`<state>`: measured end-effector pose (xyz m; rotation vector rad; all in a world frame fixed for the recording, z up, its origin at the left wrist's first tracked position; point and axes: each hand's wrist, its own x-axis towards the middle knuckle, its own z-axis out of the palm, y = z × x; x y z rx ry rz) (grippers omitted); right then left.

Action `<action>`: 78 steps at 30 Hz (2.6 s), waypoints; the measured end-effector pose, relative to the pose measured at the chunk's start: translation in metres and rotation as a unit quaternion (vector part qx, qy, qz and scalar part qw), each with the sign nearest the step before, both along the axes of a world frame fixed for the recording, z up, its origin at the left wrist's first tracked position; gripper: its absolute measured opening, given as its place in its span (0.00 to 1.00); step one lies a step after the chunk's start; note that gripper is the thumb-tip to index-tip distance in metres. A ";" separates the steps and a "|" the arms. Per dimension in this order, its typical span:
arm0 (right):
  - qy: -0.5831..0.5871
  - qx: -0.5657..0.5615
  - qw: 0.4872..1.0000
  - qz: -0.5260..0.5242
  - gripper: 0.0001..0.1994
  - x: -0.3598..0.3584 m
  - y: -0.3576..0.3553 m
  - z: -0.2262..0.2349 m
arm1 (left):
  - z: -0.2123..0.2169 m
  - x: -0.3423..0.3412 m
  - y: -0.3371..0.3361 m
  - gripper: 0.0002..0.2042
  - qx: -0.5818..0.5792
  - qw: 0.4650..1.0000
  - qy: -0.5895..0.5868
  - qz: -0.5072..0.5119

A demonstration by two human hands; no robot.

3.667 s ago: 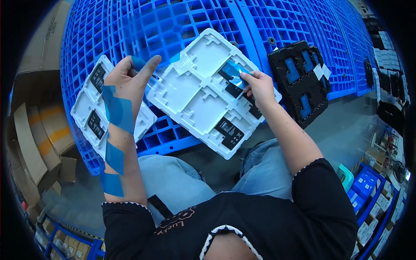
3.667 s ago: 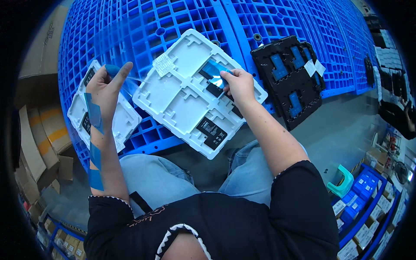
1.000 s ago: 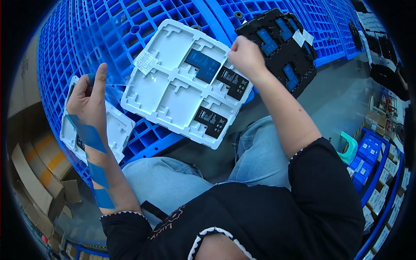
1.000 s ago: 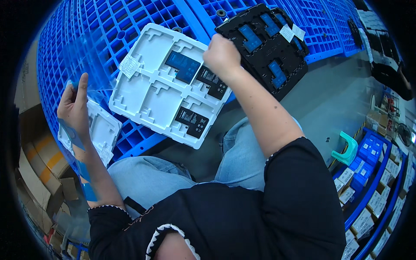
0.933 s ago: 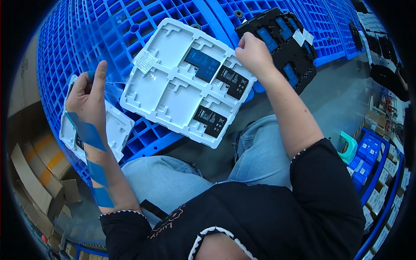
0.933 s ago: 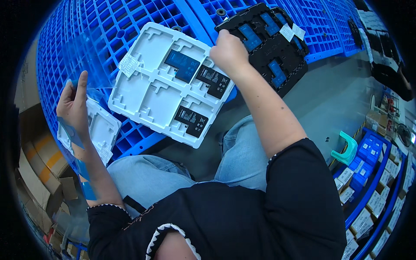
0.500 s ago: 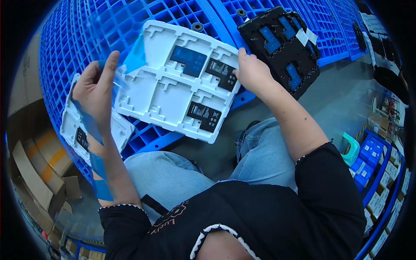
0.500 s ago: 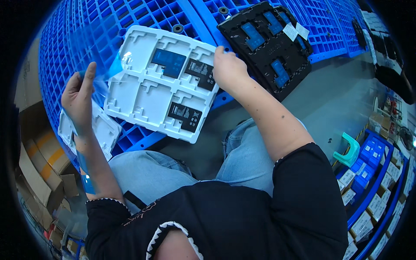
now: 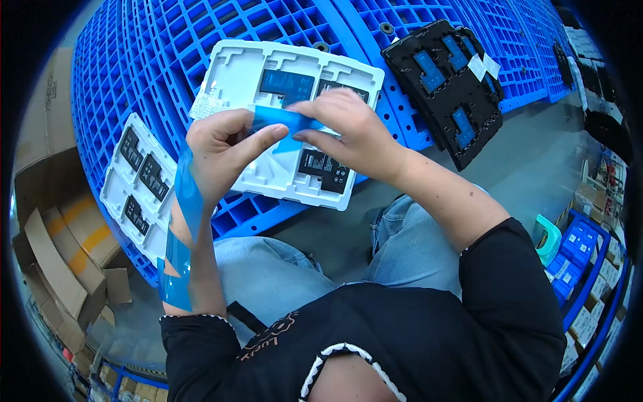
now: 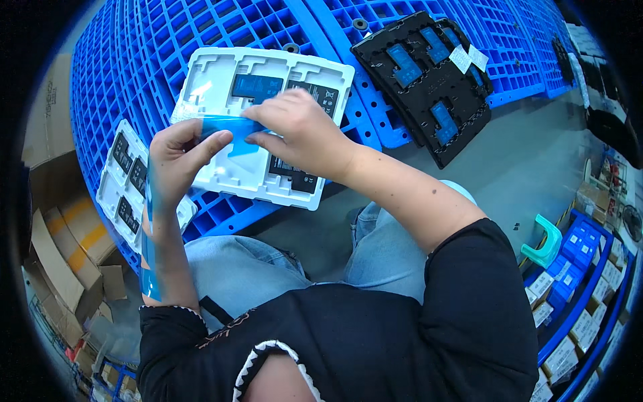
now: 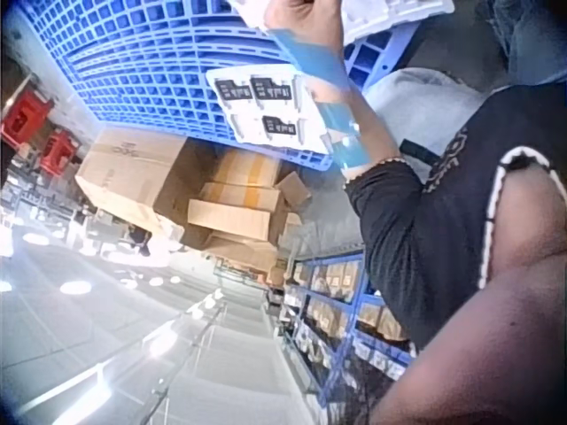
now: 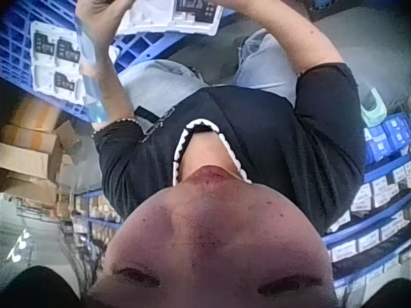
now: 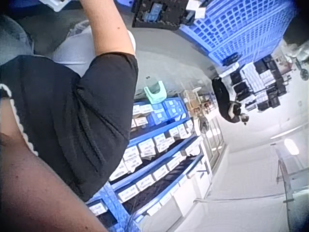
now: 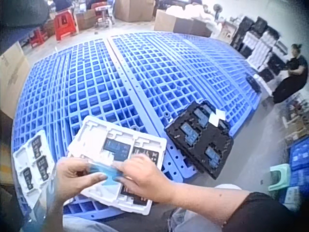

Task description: The person sits on the floor and assembles electronic components by placing blue rectangular items into white plastic trays. They handle multiple trays, aligning and inserting the components into designated slots, then move the filled trays onto a blue crate.

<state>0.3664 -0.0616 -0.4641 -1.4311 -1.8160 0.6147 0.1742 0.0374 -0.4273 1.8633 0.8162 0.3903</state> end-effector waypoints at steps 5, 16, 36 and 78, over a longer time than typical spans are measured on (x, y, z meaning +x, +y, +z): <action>0.156 -0.015 0.986 -0.064 0.10 -0.002 -0.001 -0.001 | 0.002 -0.002 0.002 0.15 -0.041 0.998 -0.022 0.041; 0.189 -0.049 0.974 -0.112 0.08 -0.003 -0.004 0.006 | 0.003 -0.009 0.006 0.15 0.020 0.998 0.045 0.040; 0.163 -0.316 0.872 -0.337 0.10 0.053 0.004 -0.067 | 0.005 -0.028 0.019 0.07 0.224 0.957 0.019 0.184; 0.091 -0.302 0.896 -0.313 0.11 0.062 0.007 -0.085 | 0.005 -0.027 0.018 0.06 0.259 0.951 0.041 0.163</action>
